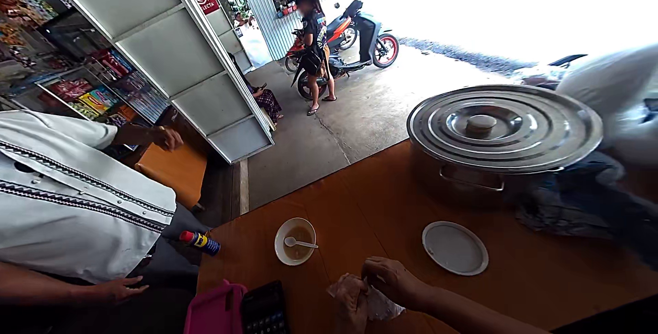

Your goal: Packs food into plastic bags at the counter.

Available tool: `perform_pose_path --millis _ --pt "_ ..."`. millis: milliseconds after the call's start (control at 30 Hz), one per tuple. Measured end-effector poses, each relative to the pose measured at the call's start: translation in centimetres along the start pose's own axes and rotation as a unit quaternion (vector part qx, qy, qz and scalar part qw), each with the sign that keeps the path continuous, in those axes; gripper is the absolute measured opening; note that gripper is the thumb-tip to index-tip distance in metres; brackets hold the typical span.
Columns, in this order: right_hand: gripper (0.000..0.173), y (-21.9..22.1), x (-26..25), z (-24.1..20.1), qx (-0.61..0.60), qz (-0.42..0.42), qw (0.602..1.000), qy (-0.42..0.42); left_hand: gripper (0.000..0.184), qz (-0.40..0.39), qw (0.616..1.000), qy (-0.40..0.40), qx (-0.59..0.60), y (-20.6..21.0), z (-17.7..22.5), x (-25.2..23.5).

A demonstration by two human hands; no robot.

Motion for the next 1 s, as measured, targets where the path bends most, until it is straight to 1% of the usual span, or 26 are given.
perform_pose_path --millis 67,133,233,300,433,500,600,733,833,900,1000 --pt "0.017 0.0 0.2 -0.1 0.000 0.010 1.000 0.010 0.014 0.004 1.000 -0.002 0.002 0.1 0.0 0.2" --pt "0.019 -0.3 0.3 -0.6 -0.010 0.005 0.999 0.031 0.014 0.017 1.000 -0.023 0.001 0.1 -0.1 0.4" --pt "0.021 -1.0 0.1 -1.3 -0.043 -0.015 0.998 0.052 0.019 0.036 0.992 -0.121 0.025 0.2 -0.3 0.9" --pt "0.020 -1.6 -0.1 -1.9 -0.051 -0.012 0.998 0.036 0.023 0.051 0.988 -0.145 0.034 0.1 -0.5 1.0" --pt "0.019 -2.4 -0.2 -4.1 -0.024 0.023 0.999 -0.023 0.021 0.057 0.992 -0.109 -0.016 -0.9 0.7 0.1" --pt "0.018 -2.8 -0.4 -5.1 -0.017 0.018 0.998 -0.051 0.023 0.035 0.993 -0.104 -0.039 -1.4 1.5 -0.7" --pt "0.017 -3.4 -0.9 -6.3 -0.009 -0.005 0.996 -0.089 0.024 -0.022 0.995 -0.075 -0.055 -2.0 2.0 -1.8" --pt "0.016 -3.9 -1.3 -7.5 0.018 0.013 0.990 -0.136 0.020 -0.058 0.994 -0.076 -0.058 -2.7 2.2 -2.9" --pt "0.017 -4.0 -0.9 -7.8 0.013 0.027 0.992 -0.123 0.018 -0.063 0.994 -0.063 -0.058 -2.7 2.3 -3.3" --pt "0.019 -4.3 -0.3 -7.5 -0.004 0.042 0.995 -0.086 0.017 -0.064 0.994 -0.063 -0.057 -2.7 2.3 -3.5" --pt "0.029 -5.4 1.0 -6.2 -0.031 0.082 0.996 -0.014 0.016 -0.073 0.995 -0.064 -0.038 -2.5 1.8 -3.6"
Point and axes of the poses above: each hand's wrist, its own x-axis away from the middle knuckle, its own y-axis out of the palm, z = x × y, the point moved 7 cm from there along -x, towards the middle knuckle, and after that the axes turned 11 degrees about y, right-handed, at the moved point
